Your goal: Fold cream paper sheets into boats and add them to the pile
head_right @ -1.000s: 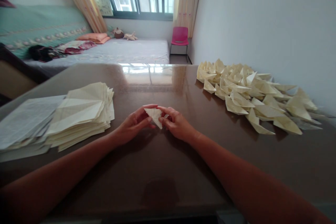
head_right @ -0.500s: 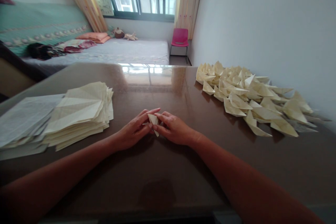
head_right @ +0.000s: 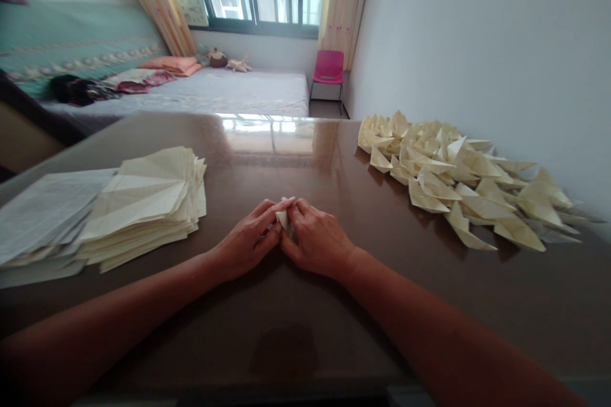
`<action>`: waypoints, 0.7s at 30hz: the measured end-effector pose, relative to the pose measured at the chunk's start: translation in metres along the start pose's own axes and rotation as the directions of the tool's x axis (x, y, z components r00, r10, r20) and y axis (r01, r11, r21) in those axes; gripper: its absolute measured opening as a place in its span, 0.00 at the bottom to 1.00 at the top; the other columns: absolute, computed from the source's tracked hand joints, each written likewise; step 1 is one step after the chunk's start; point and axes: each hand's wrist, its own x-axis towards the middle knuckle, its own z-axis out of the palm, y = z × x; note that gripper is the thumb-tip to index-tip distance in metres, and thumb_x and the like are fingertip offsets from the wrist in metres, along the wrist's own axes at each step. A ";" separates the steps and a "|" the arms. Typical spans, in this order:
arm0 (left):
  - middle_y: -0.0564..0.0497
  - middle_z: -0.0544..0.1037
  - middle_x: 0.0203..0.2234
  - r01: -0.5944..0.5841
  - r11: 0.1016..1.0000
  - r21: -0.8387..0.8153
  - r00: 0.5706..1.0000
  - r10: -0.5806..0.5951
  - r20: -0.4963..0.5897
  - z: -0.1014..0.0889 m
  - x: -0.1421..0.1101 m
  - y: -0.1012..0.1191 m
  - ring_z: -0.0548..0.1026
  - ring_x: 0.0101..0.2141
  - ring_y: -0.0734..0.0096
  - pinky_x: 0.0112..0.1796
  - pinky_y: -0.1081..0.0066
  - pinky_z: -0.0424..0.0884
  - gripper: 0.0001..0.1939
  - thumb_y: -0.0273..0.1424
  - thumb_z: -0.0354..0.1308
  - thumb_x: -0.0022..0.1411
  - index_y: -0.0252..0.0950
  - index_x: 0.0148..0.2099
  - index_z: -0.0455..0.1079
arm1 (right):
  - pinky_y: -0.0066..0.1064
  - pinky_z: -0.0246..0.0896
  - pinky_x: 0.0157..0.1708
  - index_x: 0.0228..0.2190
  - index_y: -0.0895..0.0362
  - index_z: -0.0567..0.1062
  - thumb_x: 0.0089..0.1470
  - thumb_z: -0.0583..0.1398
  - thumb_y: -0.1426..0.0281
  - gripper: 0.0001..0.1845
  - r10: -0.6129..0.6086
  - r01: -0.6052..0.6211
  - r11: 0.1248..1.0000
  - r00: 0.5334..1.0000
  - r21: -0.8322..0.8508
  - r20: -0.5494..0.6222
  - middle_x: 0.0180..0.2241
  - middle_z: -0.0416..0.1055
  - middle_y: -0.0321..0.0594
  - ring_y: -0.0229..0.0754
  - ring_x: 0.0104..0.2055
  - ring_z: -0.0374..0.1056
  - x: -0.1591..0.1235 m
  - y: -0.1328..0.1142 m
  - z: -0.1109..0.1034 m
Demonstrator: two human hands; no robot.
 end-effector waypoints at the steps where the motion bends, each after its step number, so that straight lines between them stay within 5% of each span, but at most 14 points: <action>1: 0.45 0.67 0.46 -0.002 1.000 0.003 1.000 0.002 0.003 -0.001 0.000 -0.001 0.70 0.46 0.69 0.51 0.67 0.68 0.27 0.26 0.46 0.66 0.41 0.66 0.52 | 0.38 0.63 0.48 0.54 0.61 0.63 0.61 0.49 0.63 0.23 -0.011 0.010 1.000 1.000 0.022 0.014 0.50 0.65 0.51 0.49 0.49 0.66 0.000 0.002 -0.001; 10: 0.44 0.66 0.47 0.037 0.993 0.116 0.999 -0.036 -0.013 0.006 0.001 -0.001 0.70 0.44 0.66 0.49 0.65 0.69 0.27 0.26 0.45 0.66 0.39 0.66 0.52 | 0.33 0.62 0.39 0.44 0.60 0.68 0.58 0.51 0.69 0.14 0.074 -0.074 0.993 0.997 -0.092 -0.009 0.43 0.69 0.49 0.46 0.40 0.68 0.005 0.001 0.008; 16: 0.45 0.65 0.45 0.084 0.991 0.103 0.996 -0.078 -0.053 0.014 0.004 -0.007 0.70 0.43 0.67 0.48 0.64 0.70 0.26 0.26 0.47 0.64 0.38 0.64 0.55 | 0.31 0.60 0.39 0.44 0.59 0.67 0.57 0.50 0.72 0.13 0.072 -0.072 0.997 0.997 -0.004 -0.031 0.43 0.71 0.48 0.45 0.42 0.68 0.007 0.004 0.019; 21: 0.49 0.66 0.40 0.104 0.993 0.050 0.994 -0.102 -0.047 0.010 0.007 -0.014 0.70 0.36 0.71 0.39 0.70 0.71 0.31 0.20 0.50 0.55 0.38 0.61 0.56 | 0.30 0.54 0.30 0.44 0.54 0.64 0.53 0.55 0.69 0.15 0.180 -0.177 0.983 0.983 0.053 -0.049 0.38 0.73 0.39 0.42 0.33 0.68 0.005 0.009 0.017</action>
